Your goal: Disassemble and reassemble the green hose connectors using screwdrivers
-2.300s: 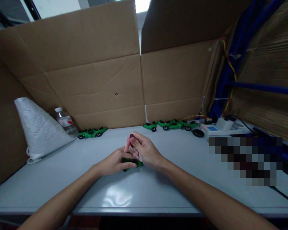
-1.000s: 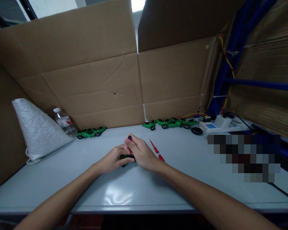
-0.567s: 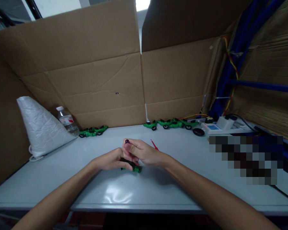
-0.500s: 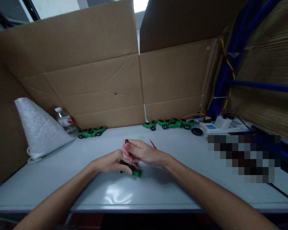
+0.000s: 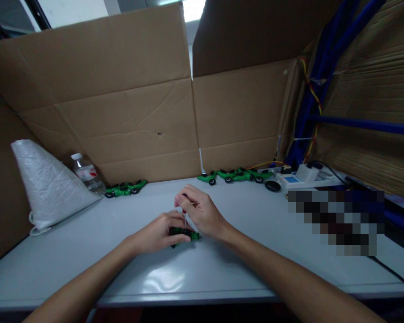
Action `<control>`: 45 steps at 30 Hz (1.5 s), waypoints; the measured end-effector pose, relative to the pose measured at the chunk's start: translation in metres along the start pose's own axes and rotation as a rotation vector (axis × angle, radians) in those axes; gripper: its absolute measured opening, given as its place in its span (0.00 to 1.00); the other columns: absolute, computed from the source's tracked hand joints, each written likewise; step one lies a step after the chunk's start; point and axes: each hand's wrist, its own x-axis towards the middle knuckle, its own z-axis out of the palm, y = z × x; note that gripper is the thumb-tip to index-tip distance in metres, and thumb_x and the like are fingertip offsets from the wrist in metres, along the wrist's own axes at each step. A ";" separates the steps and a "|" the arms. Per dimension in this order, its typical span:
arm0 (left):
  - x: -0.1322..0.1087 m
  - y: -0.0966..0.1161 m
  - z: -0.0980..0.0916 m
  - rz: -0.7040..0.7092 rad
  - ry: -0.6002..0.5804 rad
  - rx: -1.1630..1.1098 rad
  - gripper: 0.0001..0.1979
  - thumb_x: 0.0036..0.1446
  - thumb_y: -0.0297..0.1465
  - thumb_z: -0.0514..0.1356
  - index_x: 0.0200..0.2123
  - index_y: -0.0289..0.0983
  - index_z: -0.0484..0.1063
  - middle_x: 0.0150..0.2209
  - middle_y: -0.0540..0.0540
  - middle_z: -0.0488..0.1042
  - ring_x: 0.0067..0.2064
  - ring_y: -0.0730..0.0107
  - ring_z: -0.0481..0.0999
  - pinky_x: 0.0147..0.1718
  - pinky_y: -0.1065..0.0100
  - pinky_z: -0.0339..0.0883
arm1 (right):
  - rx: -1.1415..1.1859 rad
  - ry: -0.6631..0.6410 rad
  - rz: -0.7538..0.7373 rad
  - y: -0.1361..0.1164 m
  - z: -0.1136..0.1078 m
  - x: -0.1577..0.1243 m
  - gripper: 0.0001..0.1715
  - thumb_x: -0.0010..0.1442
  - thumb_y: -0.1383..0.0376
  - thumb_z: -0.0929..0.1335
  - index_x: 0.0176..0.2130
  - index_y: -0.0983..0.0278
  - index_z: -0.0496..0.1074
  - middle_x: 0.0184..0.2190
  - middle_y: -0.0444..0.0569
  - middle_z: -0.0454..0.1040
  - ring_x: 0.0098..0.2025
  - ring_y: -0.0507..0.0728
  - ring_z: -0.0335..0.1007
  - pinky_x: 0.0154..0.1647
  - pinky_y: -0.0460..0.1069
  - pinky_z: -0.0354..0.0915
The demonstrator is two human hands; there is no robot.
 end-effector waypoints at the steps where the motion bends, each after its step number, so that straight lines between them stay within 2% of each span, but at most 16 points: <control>1: 0.000 0.000 0.000 -0.002 -0.001 0.000 0.15 0.68 0.42 0.63 0.46 0.38 0.83 0.44 0.42 0.80 0.47 0.62 0.78 0.52 0.65 0.69 | -0.007 0.022 -0.007 -0.001 0.000 0.001 0.23 0.70 0.46 0.67 0.37 0.62 0.73 0.36 0.48 0.69 0.30 0.51 0.62 0.24 0.45 0.57; 3: 0.001 0.000 -0.001 -0.007 -0.007 -0.004 0.15 0.67 0.43 0.63 0.46 0.38 0.83 0.44 0.42 0.80 0.47 0.62 0.78 0.51 0.65 0.69 | 0.050 0.062 0.015 -0.001 0.000 0.002 0.20 0.66 0.48 0.72 0.38 0.61 0.70 0.34 0.45 0.68 0.29 0.51 0.63 0.24 0.45 0.58; 7: 0.001 -0.002 -0.001 -0.009 -0.006 -0.032 0.16 0.67 0.43 0.63 0.47 0.38 0.83 0.44 0.42 0.80 0.47 0.61 0.78 0.52 0.64 0.69 | 0.193 0.106 0.075 0.001 0.000 0.003 0.25 0.61 0.49 0.76 0.35 0.59 0.61 0.28 0.39 0.67 0.23 0.48 0.60 0.20 0.44 0.55; 12: 0.001 -0.008 0.001 0.000 -0.014 -0.067 0.18 0.66 0.44 0.64 0.47 0.37 0.83 0.43 0.41 0.80 0.46 0.61 0.78 0.52 0.63 0.69 | 0.192 0.058 0.065 0.000 0.000 0.000 0.20 0.64 0.50 0.74 0.44 0.60 0.68 0.28 0.38 0.66 0.18 0.46 0.56 0.15 0.43 0.53; 15: 0.001 -0.014 0.001 0.006 -0.002 -0.075 0.19 0.67 0.45 0.63 0.48 0.37 0.83 0.44 0.41 0.80 0.46 0.61 0.78 0.52 0.63 0.69 | 0.133 -0.001 0.038 -0.004 -0.001 -0.001 0.19 0.67 0.50 0.72 0.40 0.62 0.71 0.26 0.39 0.67 0.18 0.46 0.59 0.16 0.43 0.56; 19: 0.001 -0.023 -0.002 0.001 0.017 -0.091 0.20 0.67 0.46 0.62 0.47 0.37 0.83 0.42 0.41 0.80 0.45 0.62 0.78 0.50 0.64 0.70 | 0.118 -0.050 0.002 -0.006 -0.002 -0.001 0.19 0.68 0.50 0.70 0.38 0.64 0.74 0.32 0.43 0.69 0.21 0.46 0.65 0.20 0.44 0.62; 24: 0.000 -0.025 -0.007 0.047 0.017 -0.117 0.17 0.68 0.44 0.62 0.47 0.38 0.83 0.44 0.41 0.80 0.47 0.62 0.78 0.53 0.63 0.69 | 0.215 -0.155 0.040 0.001 -0.004 0.003 0.20 0.72 0.49 0.66 0.43 0.64 0.74 0.27 0.42 0.69 0.21 0.48 0.66 0.22 0.44 0.63; 26: 0.000 -0.024 -0.007 0.044 0.013 -0.128 0.17 0.68 0.43 0.62 0.46 0.37 0.83 0.45 0.41 0.80 0.47 0.62 0.78 0.52 0.63 0.69 | 0.265 -0.184 0.058 0.004 -0.004 0.005 0.21 0.72 0.49 0.66 0.45 0.64 0.74 0.30 0.44 0.71 0.22 0.48 0.68 0.23 0.45 0.65; 29: 0.000 -0.024 -0.007 0.027 0.019 -0.129 0.17 0.68 0.43 0.62 0.48 0.38 0.83 0.45 0.41 0.80 0.47 0.62 0.78 0.51 0.63 0.69 | 0.351 -0.162 0.085 0.006 -0.003 0.006 0.21 0.72 0.48 0.66 0.49 0.62 0.72 0.37 0.45 0.72 0.24 0.48 0.69 0.23 0.45 0.67; 31: 0.000 -0.025 -0.006 0.023 0.024 -0.118 0.17 0.68 0.43 0.62 0.49 0.38 0.83 0.46 0.41 0.79 0.48 0.62 0.78 0.53 0.63 0.69 | 0.394 -0.116 0.094 0.008 -0.001 0.007 0.20 0.70 0.48 0.68 0.51 0.60 0.68 0.37 0.44 0.73 0.23 0.47 0.67 0.21 0.45 0.66; 34: -0.001 -0.026 -0.005 0.011 0.025 -0.109 0.17 0.68 0.43 0.62 0.49 0.39 0.83 0.46 0.41 0.80 0.49 0.61 0.78 0.54 0.62 0.68 | 0.402 -0.015 0.079 0.010 0.003 0.006 0.22 0.64 0.51 0.75 0.46 0.58 0.65 0.33 0.39 0.73 0.19 0.46 0.63 0.17 0.43 0.60; 37: -0.001 -0.026 -0.004 0.000 0.026 -0.100 0.17 0.68 0.43 0.62 0.48 0.38 0.83 0.47 0.41 0.80 0.49 0.61 0.78 0.54 0.62 0.68 | 0.363 0.057 0.079 0.010 0.007 0.005 0.24 0.60 0.51 0.77 0.40 0.59 0.63 0.31 0.40 0.76 0.18 0.46 0.62 0.16 0.42 0.59; 41: -0.001 -0.024 -0.004 -0.018 0.013 -0.115 0.18 0.68 0.44 0.61 0.46 0.37 0.83 0.41 0.42 0.81 0.44 0.62 0.78 0.52 0.63 0.68 | 0.346 -0.010 0.091 0.008 0.007 0.003 0.22 0.64 0.48 0.74 0.40 0.60 0.64 0.35 0.46 0.80 0.19 0.46 0.62 0.18 0.44 0.62; 45: -0.001 -0.024 -0.005 -0.006 0.012 -0.139 0.18 0.68 0.44 0.62 0.45 0.36 0.83 0.40 0.43 0.82 0.45 0.62 0.78 0.51 0.64 0.68 | 0.303 -0.082 0.074 0.008 0.005 0.003 0.21 0.70 0.47 0.68 0.43 0.62 0.69 0.35 0.47 0.77 0.22 0.48 0.65 0.22 0.45 0.65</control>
